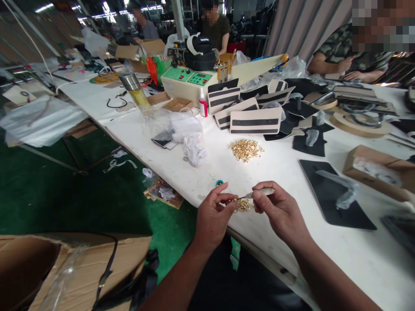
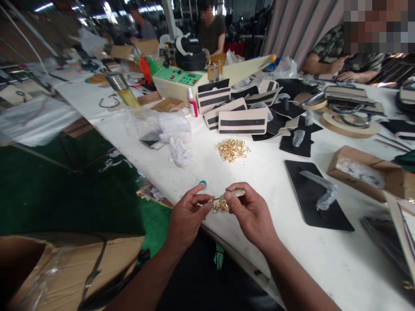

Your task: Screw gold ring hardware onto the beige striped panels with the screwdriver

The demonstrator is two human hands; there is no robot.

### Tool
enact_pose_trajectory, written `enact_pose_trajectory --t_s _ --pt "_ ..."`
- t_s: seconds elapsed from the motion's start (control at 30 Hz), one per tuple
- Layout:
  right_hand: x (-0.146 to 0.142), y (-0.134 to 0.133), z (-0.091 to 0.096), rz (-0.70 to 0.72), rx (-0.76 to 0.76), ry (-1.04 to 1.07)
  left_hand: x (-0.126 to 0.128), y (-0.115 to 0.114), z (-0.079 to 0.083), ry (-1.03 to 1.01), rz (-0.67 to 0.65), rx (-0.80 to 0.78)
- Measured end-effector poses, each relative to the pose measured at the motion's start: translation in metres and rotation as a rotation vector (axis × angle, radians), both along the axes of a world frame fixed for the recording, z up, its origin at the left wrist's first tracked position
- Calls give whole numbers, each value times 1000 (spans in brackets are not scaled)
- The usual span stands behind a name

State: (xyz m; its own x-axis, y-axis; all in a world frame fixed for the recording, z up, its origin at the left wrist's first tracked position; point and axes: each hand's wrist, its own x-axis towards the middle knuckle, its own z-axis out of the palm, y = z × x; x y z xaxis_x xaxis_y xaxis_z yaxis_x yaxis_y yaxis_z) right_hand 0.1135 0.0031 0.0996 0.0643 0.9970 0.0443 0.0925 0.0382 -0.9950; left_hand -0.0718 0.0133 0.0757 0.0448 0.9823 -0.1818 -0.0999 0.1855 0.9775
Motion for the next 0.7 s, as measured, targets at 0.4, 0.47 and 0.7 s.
enact_pose_trajectory --t_s 0.4,0.47,0.7 --pt "20 -2 3 -49 6 -12 -1 -2 -1 346 -10 159" --pt "31 1 0 -101 16 41 -3 1 -5 532 -57 309" --pt "64 18 -22 -310 58 305 3 13 -17 928 -252 651"
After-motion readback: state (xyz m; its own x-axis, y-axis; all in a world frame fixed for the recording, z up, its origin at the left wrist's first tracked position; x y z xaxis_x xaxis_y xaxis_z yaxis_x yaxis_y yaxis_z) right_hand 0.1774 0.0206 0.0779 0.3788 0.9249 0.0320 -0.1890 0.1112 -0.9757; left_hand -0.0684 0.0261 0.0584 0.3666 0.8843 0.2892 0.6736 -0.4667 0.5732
